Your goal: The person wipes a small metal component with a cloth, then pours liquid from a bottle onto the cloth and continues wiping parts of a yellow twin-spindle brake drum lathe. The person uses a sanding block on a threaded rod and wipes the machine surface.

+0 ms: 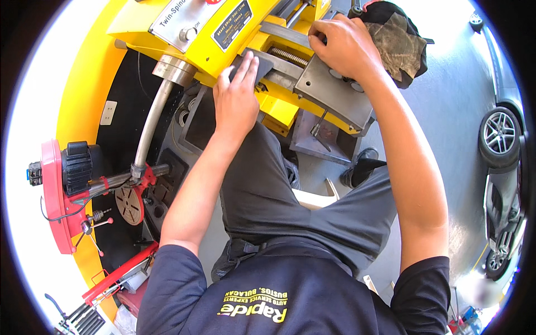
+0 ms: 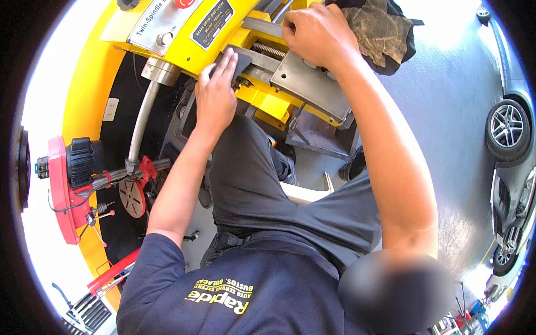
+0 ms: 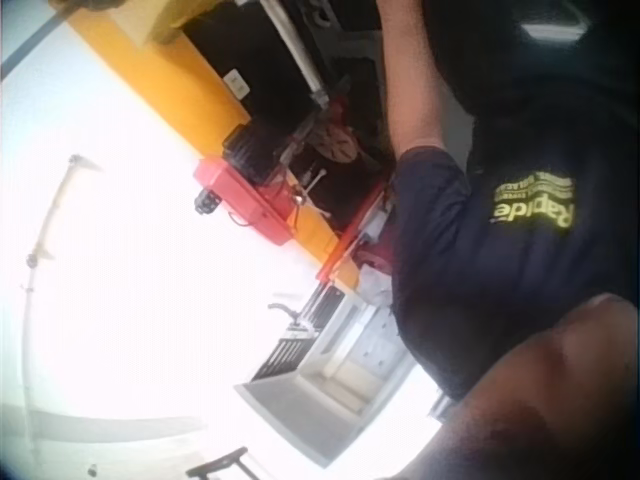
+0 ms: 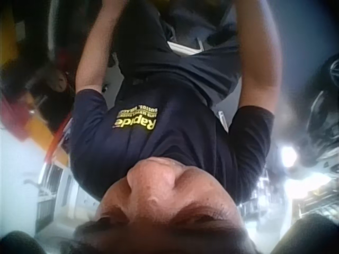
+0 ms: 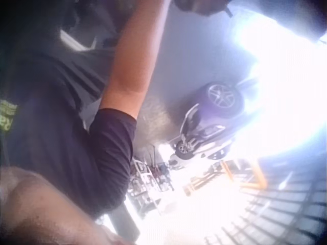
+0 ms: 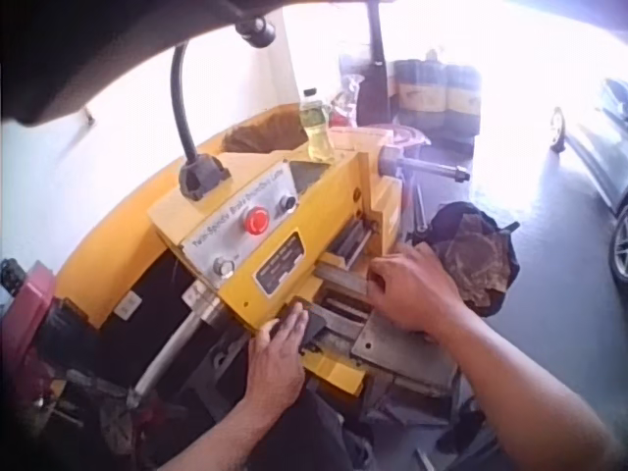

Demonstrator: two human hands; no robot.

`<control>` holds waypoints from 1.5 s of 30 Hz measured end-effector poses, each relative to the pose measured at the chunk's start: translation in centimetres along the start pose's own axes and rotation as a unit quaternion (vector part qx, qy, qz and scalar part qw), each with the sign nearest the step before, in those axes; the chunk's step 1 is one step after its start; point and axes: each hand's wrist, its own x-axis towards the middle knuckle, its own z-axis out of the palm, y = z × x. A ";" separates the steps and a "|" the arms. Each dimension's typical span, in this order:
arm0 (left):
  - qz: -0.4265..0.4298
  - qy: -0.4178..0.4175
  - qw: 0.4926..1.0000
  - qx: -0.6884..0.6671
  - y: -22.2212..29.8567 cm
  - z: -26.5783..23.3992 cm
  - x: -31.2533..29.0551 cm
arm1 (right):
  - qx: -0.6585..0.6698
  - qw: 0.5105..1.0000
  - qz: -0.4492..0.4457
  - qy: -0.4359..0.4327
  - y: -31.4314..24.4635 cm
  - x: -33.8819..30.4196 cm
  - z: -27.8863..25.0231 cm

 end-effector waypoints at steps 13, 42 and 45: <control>-0.019 -0.016 0.998 -0.054 -0.6 0.4 1.2 | 0.003 1.000 -0.028 0.010 0.7 0.3 -0.5; -0.005 -0.001 1.000 -0.025 -0.2 0.4 1.6 | 0.069 0.995 0.046 -0.047 -1.2 0.6 -3.2; 0.021 -0.049 0.997 -0.060 -0.1 -0.6 0.3 | 0.067 0.997 0.029 -0.002 -0.1 0.5 -1.9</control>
